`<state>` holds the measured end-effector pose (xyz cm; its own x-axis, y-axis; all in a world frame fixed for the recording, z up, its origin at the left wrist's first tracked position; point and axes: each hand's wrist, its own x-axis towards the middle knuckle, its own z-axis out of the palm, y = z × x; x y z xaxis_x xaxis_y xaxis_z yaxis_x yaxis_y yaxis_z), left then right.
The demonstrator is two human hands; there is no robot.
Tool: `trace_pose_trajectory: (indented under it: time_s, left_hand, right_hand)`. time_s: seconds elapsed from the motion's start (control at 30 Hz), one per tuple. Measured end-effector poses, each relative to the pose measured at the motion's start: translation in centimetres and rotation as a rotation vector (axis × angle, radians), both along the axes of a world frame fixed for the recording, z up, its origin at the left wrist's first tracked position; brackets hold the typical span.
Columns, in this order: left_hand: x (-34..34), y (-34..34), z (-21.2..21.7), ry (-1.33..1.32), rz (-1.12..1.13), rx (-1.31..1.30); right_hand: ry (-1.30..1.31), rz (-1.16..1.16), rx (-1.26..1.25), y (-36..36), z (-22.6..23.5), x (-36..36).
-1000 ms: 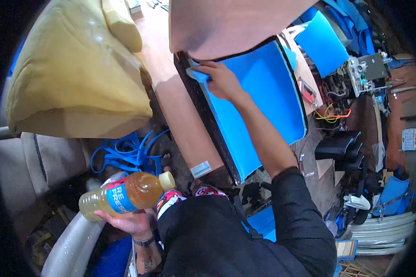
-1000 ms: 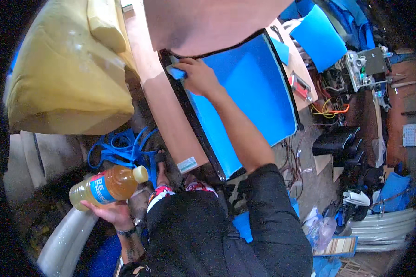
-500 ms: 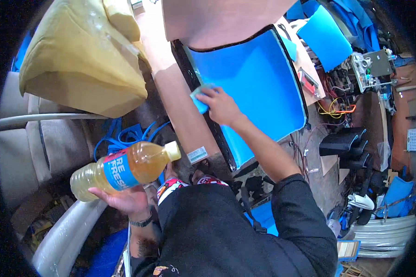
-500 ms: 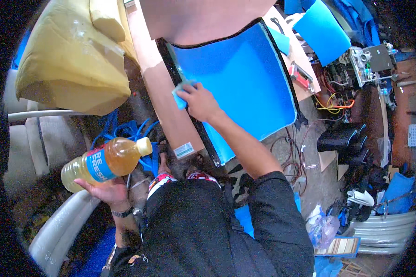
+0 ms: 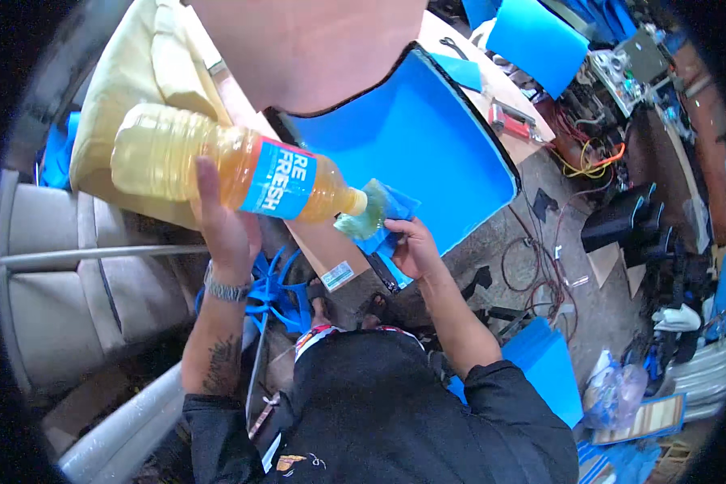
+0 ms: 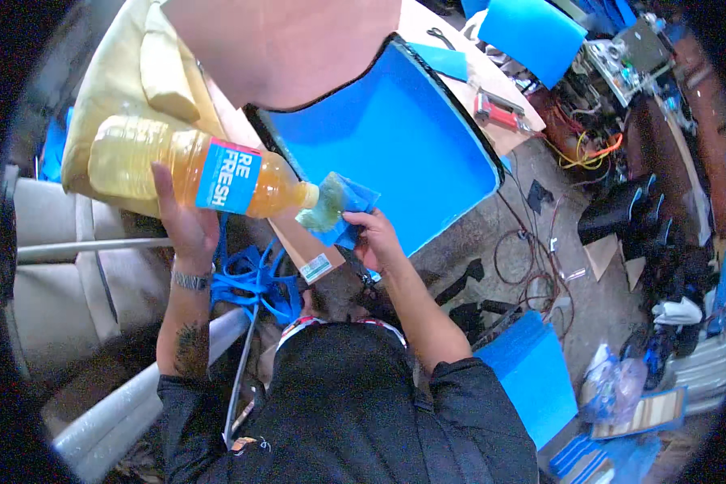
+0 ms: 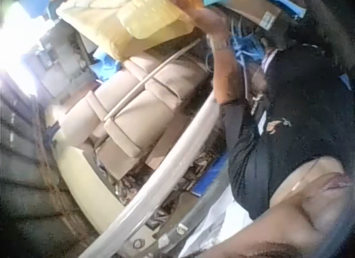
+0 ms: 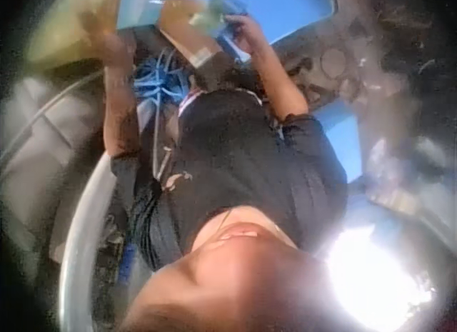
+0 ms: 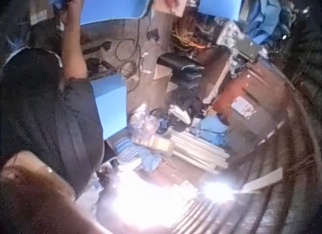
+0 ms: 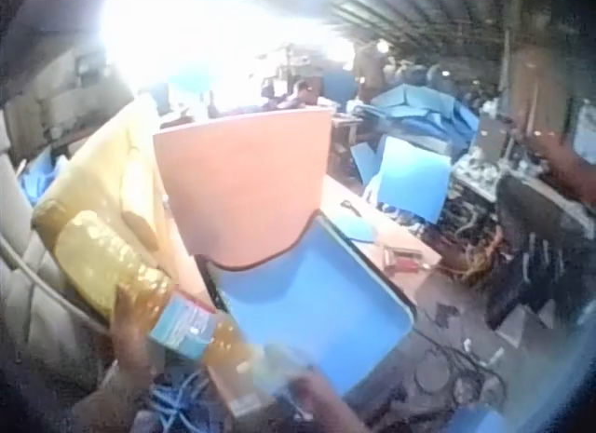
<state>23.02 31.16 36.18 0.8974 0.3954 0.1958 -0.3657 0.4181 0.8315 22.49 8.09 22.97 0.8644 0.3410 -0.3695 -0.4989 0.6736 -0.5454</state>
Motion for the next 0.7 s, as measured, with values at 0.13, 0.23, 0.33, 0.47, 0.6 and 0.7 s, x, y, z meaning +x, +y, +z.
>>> trace_pose_trajectory:
  time_s: [0.13,0.23,0.33,0.47,0.6,0.7]
  left_hand:
    - [2.7,-2.1,2.2,0.017,-0.04,0.197]
    - [3.8,-3.3,3.2,0.008,-0.034,0.289]
    - [4.1,-4.7,4.2,0.007,-0.019,0.331]
    - [4.0,-5.4,5.3,0.005,-0.106,0.316]
    - [3.6,-6.3,6.2,0.026,-0.129,0.373]
    - [3.9,-6.7,6.4,0.005,-0.073,0.382]
  right_hand:
    - [-0.037,-0.048,0.158,-0.2,0.5,-0.8]
    - [-0.046,-0.064,0.243,-0.5,1.1,-1.1]
    - [-0.051,-0.061,0.311,-1.0,1.6,-1.3]
    - [-0.093,-0.04,0.337,-1.2,1.3,-1.4]
    - [-0.075,-0.025,0.368,-0.8,1.1,-1.1]
    - [-0.111,-0.019,0.406,-0.8,1.6,-1.1]
